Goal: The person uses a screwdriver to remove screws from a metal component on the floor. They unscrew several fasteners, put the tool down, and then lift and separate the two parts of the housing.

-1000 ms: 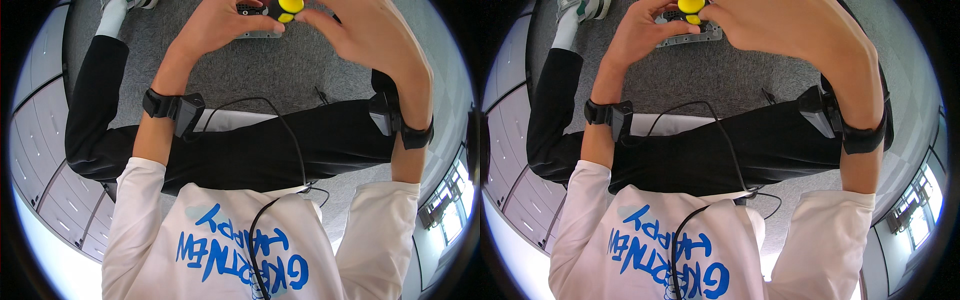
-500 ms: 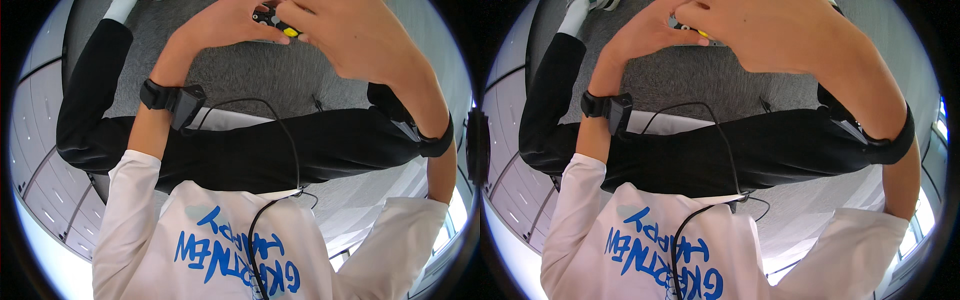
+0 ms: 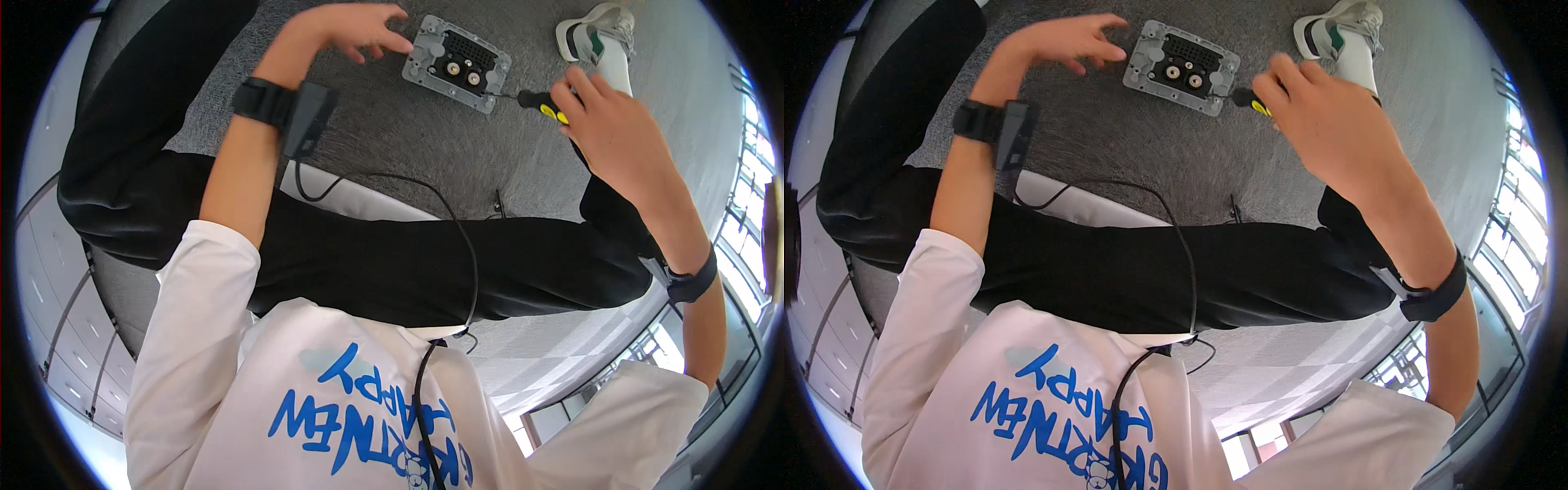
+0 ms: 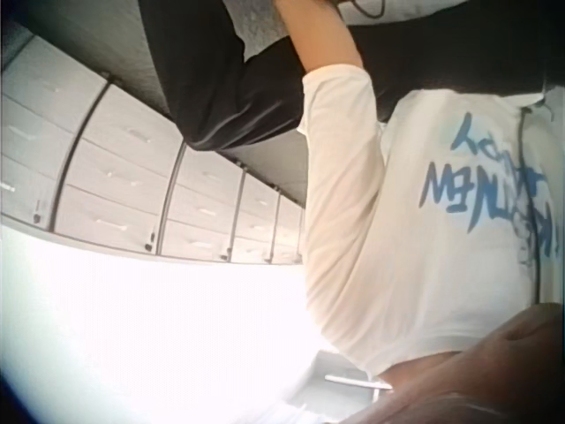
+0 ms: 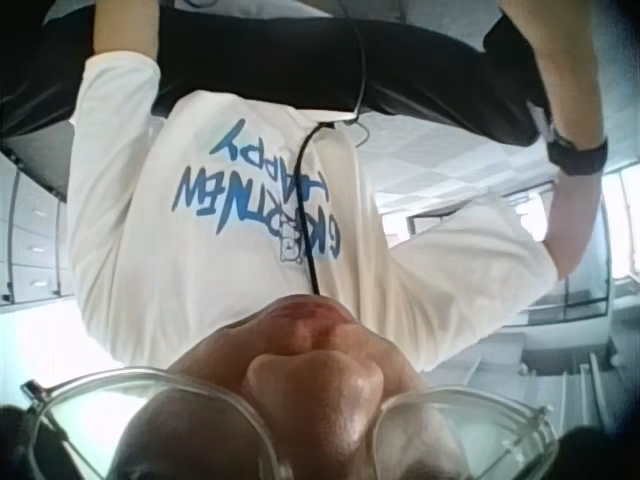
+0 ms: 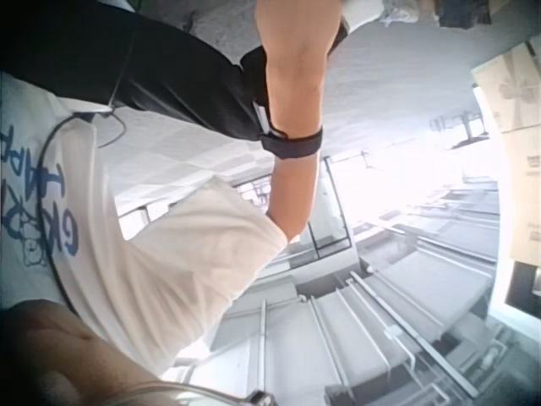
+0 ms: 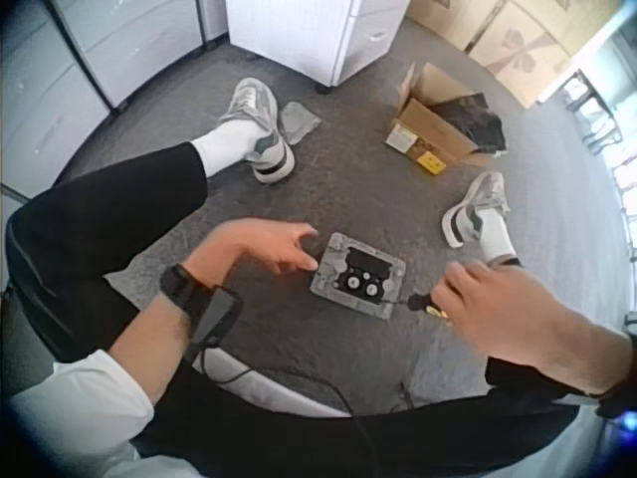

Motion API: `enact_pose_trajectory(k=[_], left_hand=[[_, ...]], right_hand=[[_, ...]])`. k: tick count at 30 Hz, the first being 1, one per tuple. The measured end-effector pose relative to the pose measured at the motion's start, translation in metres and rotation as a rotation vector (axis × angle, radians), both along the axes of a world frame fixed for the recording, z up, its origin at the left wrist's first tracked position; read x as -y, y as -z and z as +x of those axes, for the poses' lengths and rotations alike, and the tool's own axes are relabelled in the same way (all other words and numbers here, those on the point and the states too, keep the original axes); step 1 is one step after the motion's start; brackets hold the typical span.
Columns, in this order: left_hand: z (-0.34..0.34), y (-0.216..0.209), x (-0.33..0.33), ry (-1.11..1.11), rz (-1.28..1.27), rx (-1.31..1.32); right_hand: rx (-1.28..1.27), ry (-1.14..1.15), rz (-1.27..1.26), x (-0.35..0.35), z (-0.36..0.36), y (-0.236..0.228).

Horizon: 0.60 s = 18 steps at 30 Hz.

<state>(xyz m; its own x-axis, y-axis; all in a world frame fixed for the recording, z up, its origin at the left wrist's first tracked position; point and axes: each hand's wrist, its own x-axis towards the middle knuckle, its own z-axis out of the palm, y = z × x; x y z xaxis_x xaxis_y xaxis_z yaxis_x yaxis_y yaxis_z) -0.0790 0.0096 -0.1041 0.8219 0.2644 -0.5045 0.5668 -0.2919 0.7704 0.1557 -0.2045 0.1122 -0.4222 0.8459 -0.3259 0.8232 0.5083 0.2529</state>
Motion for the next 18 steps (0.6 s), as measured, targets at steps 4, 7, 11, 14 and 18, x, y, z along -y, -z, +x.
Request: enact_pose_trajectory(k=[4,7,11,14,18], left_hand=[[0.010,0.004,0.035,-0.114,-0.122,-0.013],[0.021,0.017,0.046,-0.020,-0.199,-0.024],[0.028,0.022,0.057,-0.047,-0.170,0.013],[0.035,0.030,0.064,-0.142,-0.155,0.002],[0.039,0.028,0.068,-0.148,-0.142,-0.043]], right_hand=[[0.080,-0.006,-0.128,-0.008,0.000,0.003],[0.185,-0.137,-0.196,-0.012,0.001,0.014],[0.171,-0.122,-0.255,-0.025,-0.011,0.019],[0.211,-0.146,-0.271,-0.027,-0.016,0.021],[0.174,-0.045,-0.326,-0.027,-0.013,0.024]])
